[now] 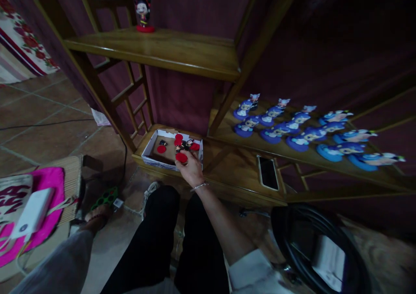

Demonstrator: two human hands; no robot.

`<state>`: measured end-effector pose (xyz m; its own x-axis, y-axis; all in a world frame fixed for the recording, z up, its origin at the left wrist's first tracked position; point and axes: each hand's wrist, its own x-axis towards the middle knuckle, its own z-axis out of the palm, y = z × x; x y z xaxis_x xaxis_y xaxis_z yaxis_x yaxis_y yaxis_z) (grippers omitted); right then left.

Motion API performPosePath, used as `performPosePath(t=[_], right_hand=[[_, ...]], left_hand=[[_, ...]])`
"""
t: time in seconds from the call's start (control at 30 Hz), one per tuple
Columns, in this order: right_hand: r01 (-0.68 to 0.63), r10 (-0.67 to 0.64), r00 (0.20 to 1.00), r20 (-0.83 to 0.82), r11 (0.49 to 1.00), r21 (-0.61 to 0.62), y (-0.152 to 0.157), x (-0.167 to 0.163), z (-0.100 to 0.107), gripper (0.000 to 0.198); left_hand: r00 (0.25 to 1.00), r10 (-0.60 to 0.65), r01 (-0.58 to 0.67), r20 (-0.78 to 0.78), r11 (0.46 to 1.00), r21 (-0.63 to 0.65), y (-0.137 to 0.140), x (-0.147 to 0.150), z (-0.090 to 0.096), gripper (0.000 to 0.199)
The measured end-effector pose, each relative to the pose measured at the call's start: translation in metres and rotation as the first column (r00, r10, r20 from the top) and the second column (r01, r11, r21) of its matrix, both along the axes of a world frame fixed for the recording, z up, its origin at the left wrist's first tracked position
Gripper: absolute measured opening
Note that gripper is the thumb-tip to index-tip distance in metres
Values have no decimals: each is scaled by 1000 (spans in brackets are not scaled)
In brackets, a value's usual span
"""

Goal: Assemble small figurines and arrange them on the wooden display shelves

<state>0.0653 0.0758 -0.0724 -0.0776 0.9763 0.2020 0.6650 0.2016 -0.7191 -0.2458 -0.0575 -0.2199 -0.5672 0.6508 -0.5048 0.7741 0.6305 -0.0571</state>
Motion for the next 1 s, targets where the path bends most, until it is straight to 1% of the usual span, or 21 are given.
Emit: performPosePath(t=[0.1,0.2,0.37,0.47,0.57,0.6,0.63,0.67,0.7,0.73,0.77,0.8,0.83,0.87,0.93,0.97,1.0], right_hand=[[2,-2,1000,25,1000,-17,-4,1,-1,38],[7,-5,999,36,999,-40,-7,0,-2,39],[-6,8,999,45,999,-37,-8,-11,-7,39],[-18,20,998,62,999,-37,-5,-18,-12,40],[-38,41,995,91,999,-30,4,-22,-18,40],[-43,46,993,107,999,-30,8,-22,-21,39],[-45,49,991,127,998,-34,13,-22,-23,38],[-44,50,987,150,998,-44,19,-22,-25,36],[-40,50,983,176,997,-61,24,-22,-28,35],[-35,51,978,202,996,-82,30,-21,-30,33],[-29,52,973,226,994,-105,35,-21,-32,32],[-24,55,968,246,992,-126,39,-21,-33,31],[-25,63,962,264,989,-145,42,-21,-35,30],[-31,75,957,280,986,-161,45,-21,-36,30],[-58,114,944,311,981,-185,48,-22,-38,28],[-72,132,937,324,979,-192,49,-23,-39,27],[-82,146,931,334,977,-197,49,-23,-41,26]], left_hand=[[1000,-8,10,27,999,-44,17,16,2,19],[998,-23,27,57,998,-61,32,24,5,21],[996,-46,50,72,997,-60,50,16,12,25],[995,-83,85,60,996,-23,62,11,22,27],[988,-149,147,23,985,91,79,16,42,33],[981,-192,190,-8,966,173,86,21,52,35],[965,-246,263,-94,898,352,93,27,62,36],[939,-303,343,-163,790,509,101,34,73,36],[910,-364,405,-198,682,610,109,43,83,36],[875,-436,453,-211,585,673,118,53,94,36],[842,-494,483,-219,506,715,128,64,103,35],[801,-557,510,-219,444,737,139,75,111,35],[760,-612,540,-220,406,737,150,87,118,35],[719,-661,575,-213,394,717,160,99,123,35],[652,-735,650,-187,415,637,181,120,129,34],[640,-750,680,-170,448,581,190,129,130,34],[639,-759,702,-127,507,500,199,136,129,34]])
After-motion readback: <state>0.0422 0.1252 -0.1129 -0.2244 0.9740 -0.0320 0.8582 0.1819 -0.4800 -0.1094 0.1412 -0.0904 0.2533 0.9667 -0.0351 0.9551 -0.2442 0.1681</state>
